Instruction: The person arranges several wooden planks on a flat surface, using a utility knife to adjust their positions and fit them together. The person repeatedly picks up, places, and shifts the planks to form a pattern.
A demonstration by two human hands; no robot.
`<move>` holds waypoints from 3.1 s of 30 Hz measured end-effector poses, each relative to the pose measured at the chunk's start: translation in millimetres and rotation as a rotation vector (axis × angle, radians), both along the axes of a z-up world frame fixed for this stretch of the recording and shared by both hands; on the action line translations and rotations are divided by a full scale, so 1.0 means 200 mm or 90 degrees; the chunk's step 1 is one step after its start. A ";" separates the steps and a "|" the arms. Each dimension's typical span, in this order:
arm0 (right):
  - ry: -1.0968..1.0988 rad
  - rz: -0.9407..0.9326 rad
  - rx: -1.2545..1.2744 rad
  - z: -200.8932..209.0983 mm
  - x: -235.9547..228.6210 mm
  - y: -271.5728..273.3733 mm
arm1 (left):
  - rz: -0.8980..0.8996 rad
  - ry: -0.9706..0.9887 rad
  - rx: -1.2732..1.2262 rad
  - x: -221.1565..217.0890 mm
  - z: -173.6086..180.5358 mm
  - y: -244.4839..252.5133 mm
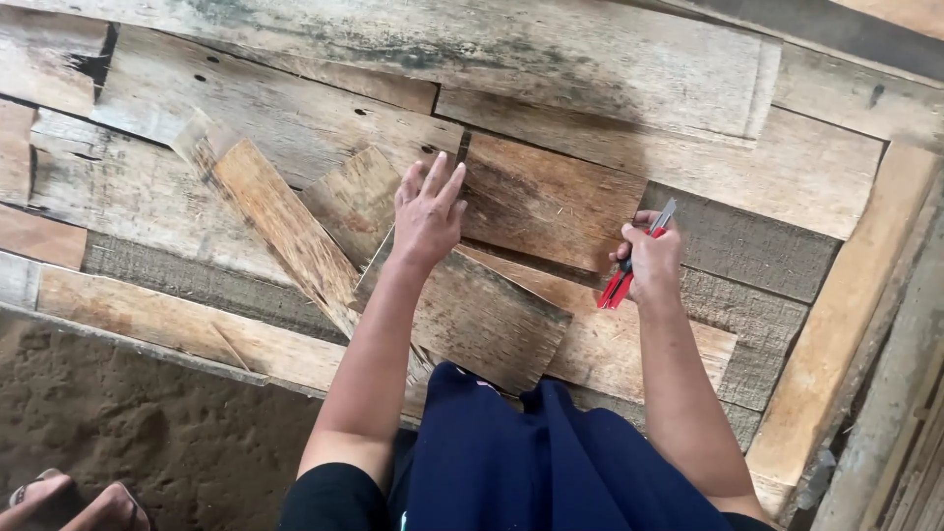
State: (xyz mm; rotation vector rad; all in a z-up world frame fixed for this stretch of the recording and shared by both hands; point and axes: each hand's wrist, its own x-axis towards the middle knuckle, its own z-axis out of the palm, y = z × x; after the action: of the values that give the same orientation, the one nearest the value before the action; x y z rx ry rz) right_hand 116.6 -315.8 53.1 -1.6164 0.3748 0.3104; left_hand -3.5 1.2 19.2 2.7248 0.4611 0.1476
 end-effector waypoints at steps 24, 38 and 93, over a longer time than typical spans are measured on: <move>0.034 0.383 -0.406 0.32 -0.20 -0.11 | 0.113 -0.259 0.140 -0.17 -0.01 0.13; 0.213 0.352 -0.108 -0.03 -0.74 -0.23 | 0.333 0.081 -0.111 -0.57 0.13 0.09; -0.031 -0.111 -0.391 0.06 0.17 -1.36 | -0.147 -0.051 0.040 0.40 -0.02 -1.19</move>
State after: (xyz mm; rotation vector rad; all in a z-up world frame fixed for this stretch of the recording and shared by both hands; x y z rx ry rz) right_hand 151.2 -586.9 64.1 -2.1670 0.6097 0.0148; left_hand 76.1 -237.0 16.0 2.7966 0.1183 0.2119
